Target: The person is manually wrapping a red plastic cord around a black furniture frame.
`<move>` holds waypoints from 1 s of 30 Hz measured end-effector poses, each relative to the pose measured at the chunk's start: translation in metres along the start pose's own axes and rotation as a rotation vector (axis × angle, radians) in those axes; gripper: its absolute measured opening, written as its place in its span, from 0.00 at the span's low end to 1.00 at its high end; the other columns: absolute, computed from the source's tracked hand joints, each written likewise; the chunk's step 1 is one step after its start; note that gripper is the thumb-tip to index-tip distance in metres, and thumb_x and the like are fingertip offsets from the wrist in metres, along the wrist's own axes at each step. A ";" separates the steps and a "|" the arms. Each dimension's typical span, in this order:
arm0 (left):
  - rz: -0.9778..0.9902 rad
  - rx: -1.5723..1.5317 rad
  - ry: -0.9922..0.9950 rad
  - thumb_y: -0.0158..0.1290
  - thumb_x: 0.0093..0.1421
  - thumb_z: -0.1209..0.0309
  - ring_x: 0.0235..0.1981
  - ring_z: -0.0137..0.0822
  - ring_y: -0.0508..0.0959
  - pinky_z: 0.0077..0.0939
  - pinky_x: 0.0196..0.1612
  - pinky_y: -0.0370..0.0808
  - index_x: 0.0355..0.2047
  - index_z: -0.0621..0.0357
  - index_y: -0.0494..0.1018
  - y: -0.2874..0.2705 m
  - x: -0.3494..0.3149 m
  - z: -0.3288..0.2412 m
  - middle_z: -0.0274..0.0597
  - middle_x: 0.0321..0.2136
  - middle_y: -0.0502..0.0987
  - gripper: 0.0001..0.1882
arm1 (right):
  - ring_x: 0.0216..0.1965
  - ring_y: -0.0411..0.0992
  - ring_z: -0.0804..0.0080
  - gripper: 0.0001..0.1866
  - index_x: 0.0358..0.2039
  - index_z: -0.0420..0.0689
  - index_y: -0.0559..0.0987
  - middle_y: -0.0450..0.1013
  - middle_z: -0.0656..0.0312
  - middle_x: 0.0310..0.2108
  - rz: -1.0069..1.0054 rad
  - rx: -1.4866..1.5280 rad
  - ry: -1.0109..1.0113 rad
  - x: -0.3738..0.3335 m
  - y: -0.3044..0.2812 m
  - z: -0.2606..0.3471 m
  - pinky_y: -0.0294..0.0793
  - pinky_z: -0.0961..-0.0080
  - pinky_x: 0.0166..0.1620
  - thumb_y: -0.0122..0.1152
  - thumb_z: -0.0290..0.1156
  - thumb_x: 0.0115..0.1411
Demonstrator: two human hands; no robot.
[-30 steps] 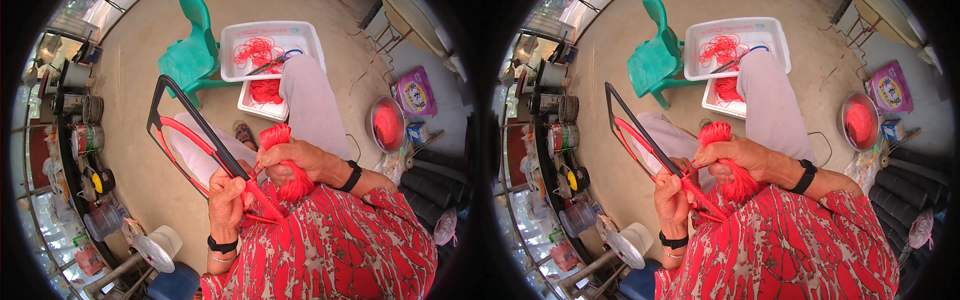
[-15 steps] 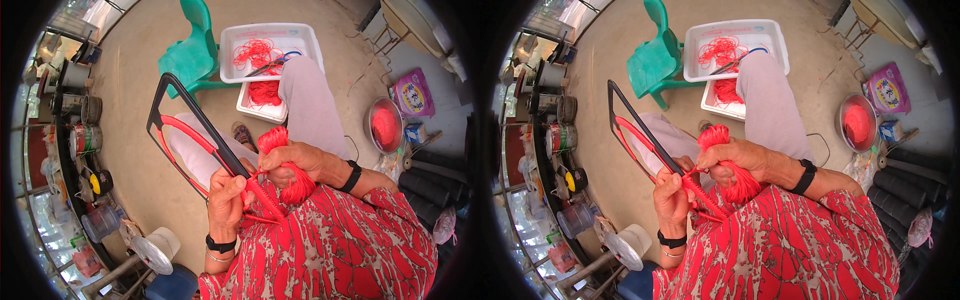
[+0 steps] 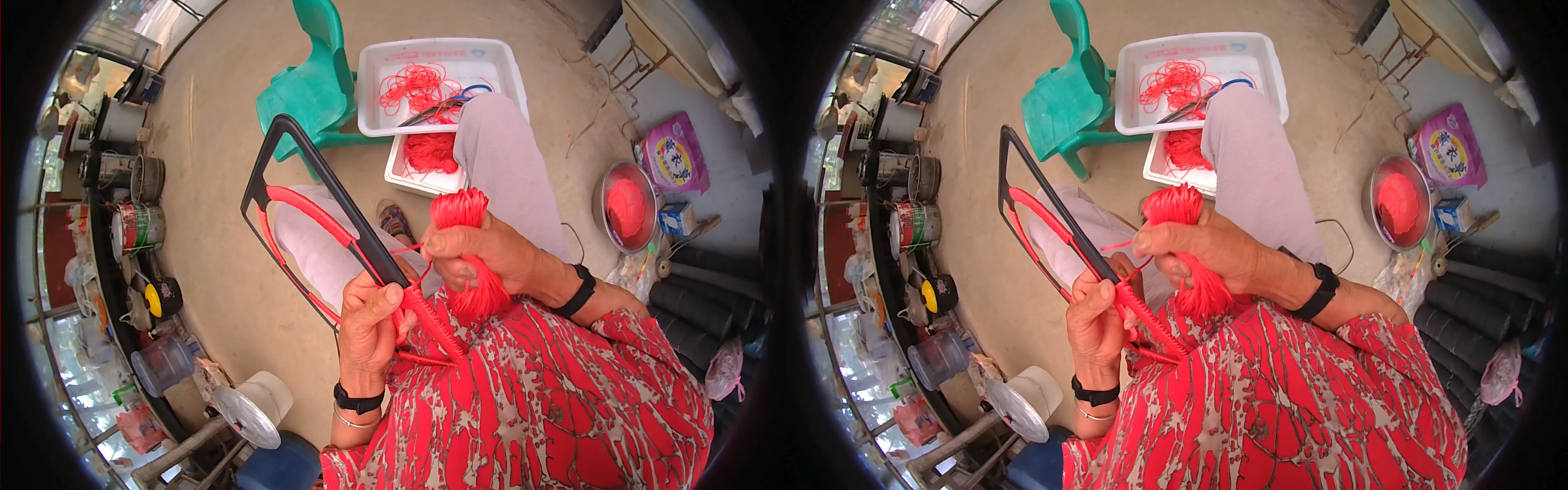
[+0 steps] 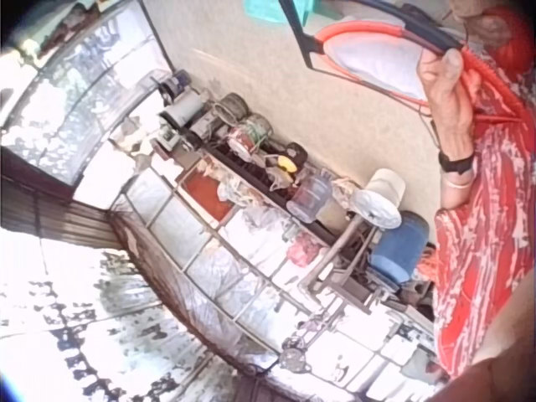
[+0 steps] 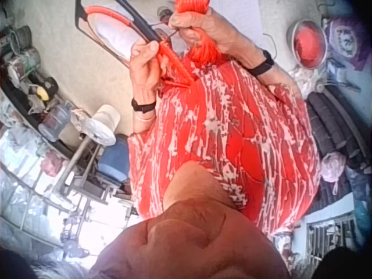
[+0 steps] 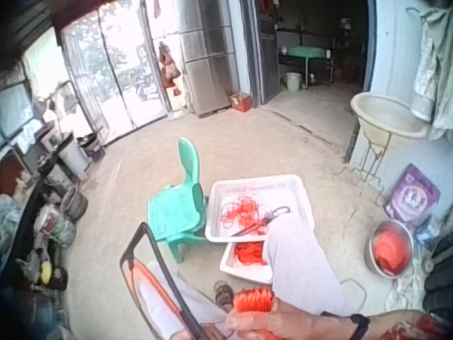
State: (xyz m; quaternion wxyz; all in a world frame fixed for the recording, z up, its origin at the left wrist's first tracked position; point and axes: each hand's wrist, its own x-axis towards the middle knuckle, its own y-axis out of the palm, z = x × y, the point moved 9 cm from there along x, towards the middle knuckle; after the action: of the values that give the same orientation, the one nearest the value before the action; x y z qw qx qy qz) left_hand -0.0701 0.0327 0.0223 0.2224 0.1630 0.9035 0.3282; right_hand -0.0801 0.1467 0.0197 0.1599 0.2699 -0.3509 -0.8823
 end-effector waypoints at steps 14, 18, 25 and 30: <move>-0.009 -0.042 -0.077 0.59 0.56 0.69 0.13 0.24 0.65 0.16 0.14 0.61 0.43 0.66 0.71 -0.009 0.007 0.008 0.40 0.28 0.76 0.17 | 0.16 0.63 0.85 0.09 0.26 0.40 0.74 0.66 0.70 0.16 0.049 -0.330 -0.147 0.006 0.017 0.021 0.60 0.85 0.20 0.62 0.32 0.55; -0.010 -0.059 -0.068 0.58 0.57 0.69 0.12 0.25 0.66 0.16 0.13 0.61 0.43 0.66 0.71 -0.008 0.007 0.008 0.41 0.26 0.76 0.16 | 0.15 0.62 0.85 0.09 0.26 0.40 0.74 0.65 0.69 0.15 0.022 -0.131 -0.102 0.007 0.015 0.006 0.59 0.85 0.19 0.62 0.31 0.54; -0.057 -0.061 -0.116 0.57 0.56 0.70 0.13 0.30 0.70 0.19 0.15 0.65 0.42 0.70 0.70 -0.007 0.005 0.008 0.43 0.23 0.75 0.17 | 0.15 0.62 0.85 0.07 0.27 0.40 0.75 0.65 0.69 0.15 0.016 -0.101 -0.095 0.006 0.011 0.006 0.60 0.85 0.20 0.62 0.30 0.55; -0.067 -0.055 -0.116 0.59 0.55 0.70 0.13 0.30 0.70 0.20 0.14 0.65 0.40 0.68 0.71 -0.010 0.005 0.007 0.43 0.23 0.75 0.16 | 0.16 0.62 0.85 0.08 0.27 0.41 0.76 0.65 0.70 0.14 -0.061 -0.355 -0.110 -0.003 0.000 0.019 0.61 0.84 0.21 0.62 0.32 0.56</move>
State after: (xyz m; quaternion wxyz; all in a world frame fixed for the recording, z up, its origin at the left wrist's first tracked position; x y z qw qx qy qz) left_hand -0.0724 0.0317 0.0095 0.2898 0.1453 0.8846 0.3353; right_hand -0.0890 0.1579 0.0328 0.1589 0.1996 -0.1896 -0.9481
